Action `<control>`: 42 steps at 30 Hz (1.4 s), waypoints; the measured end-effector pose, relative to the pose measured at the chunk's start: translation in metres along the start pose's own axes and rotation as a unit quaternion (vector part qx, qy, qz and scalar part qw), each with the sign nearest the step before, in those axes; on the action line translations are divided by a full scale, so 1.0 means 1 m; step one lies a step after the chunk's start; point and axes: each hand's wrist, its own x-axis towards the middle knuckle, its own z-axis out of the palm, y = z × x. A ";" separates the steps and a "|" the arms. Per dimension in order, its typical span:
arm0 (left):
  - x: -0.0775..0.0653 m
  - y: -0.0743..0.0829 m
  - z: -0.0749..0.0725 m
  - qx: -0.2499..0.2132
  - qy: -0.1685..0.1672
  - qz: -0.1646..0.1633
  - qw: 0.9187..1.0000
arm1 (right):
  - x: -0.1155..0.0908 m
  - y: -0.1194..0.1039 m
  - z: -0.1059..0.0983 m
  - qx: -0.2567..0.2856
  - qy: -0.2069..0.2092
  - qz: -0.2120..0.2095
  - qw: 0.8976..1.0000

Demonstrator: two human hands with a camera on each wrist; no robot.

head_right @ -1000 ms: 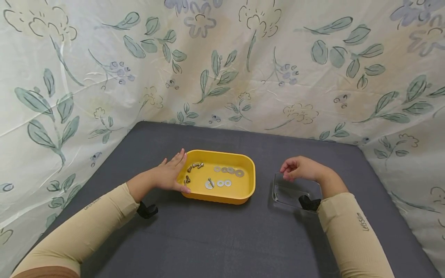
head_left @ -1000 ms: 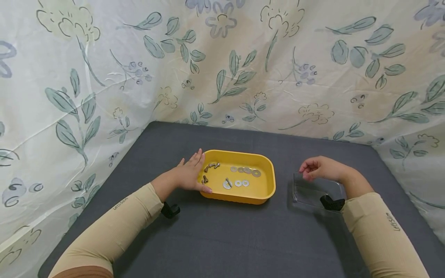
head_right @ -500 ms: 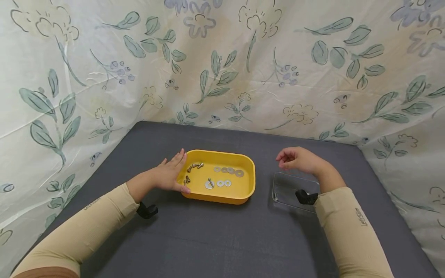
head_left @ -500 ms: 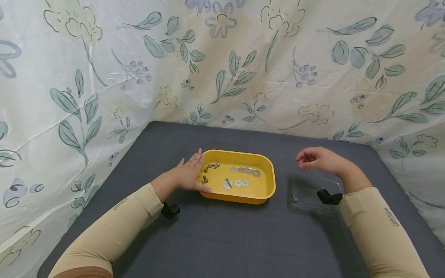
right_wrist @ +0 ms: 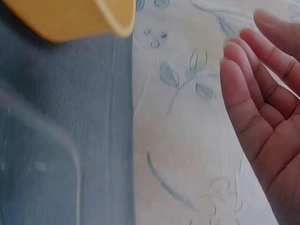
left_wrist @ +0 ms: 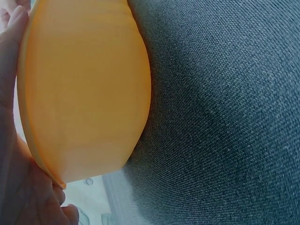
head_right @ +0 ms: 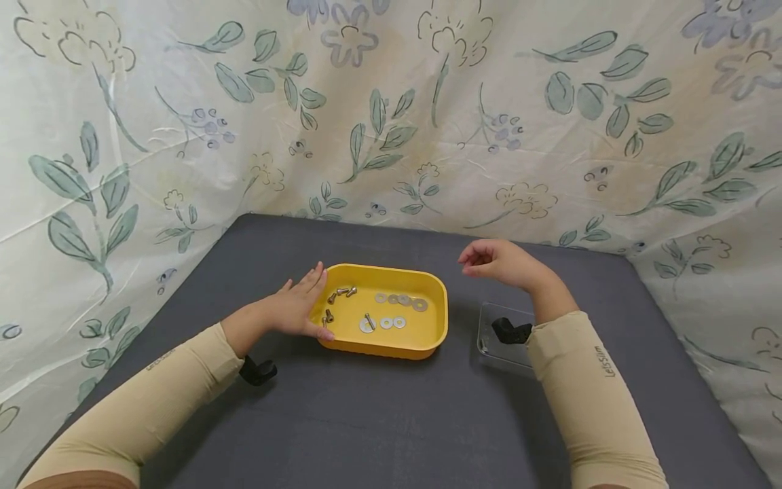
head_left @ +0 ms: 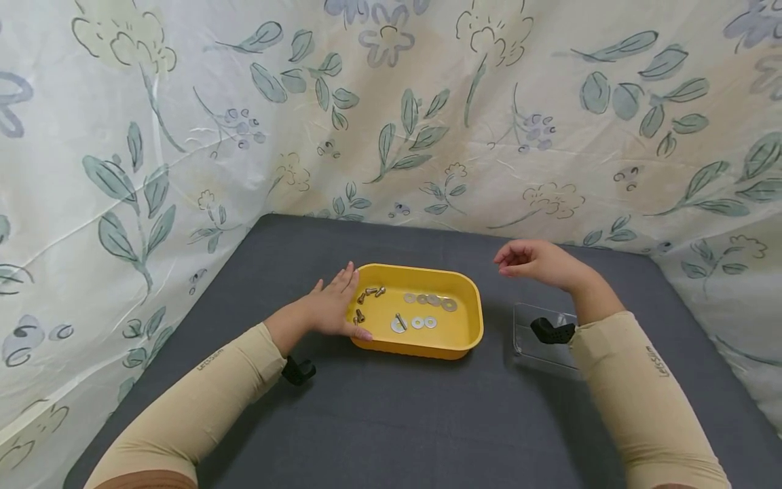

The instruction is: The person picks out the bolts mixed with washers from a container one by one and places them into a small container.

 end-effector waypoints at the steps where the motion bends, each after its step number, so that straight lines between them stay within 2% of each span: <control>1: 0.000 0.000 0.000 -0.002 -0.001 0.000 1.000 | 0.003 -0.002 0.001 -0.002 0.001 -0.004 1.000; 5: 0.000 -0.001 0.000 -0.002 -0.001 0.002 1.000 | 0.014 -0.012 0.007 -0.009 0.001 -0.017 1.000; 16: 0.000 -0.002 0.001 -0.005 -0.003 0.005 1.000 | 0.043 -0.036 0.025 0.015 -0.014 -0.025 0.999; 23: -0.002 0.000 0.000 -0.010 -0.002 0.005 1.000 | 0.058 -0.046 0.042 0.042 -0.027 -0.070 0.996; 27: -0.002 -0.001 0.000 -0.015 -0.001 0.005 1.000 | 0.068 -0.048 0.052 0.053 -0.037 -0.082 0.995; 32: -0.001 -0.002 0.001 -0.013 0.001 0.005 1.000 | 0.079 -0.048 0.065 0.053 -0.055 -0.065 0.995; 42: -0.002 -0.001 0.001 -0.014 0.003 0.001 1.000 | 0.096 -0.044 0.088 0.066 -0.092 -0.067 0.991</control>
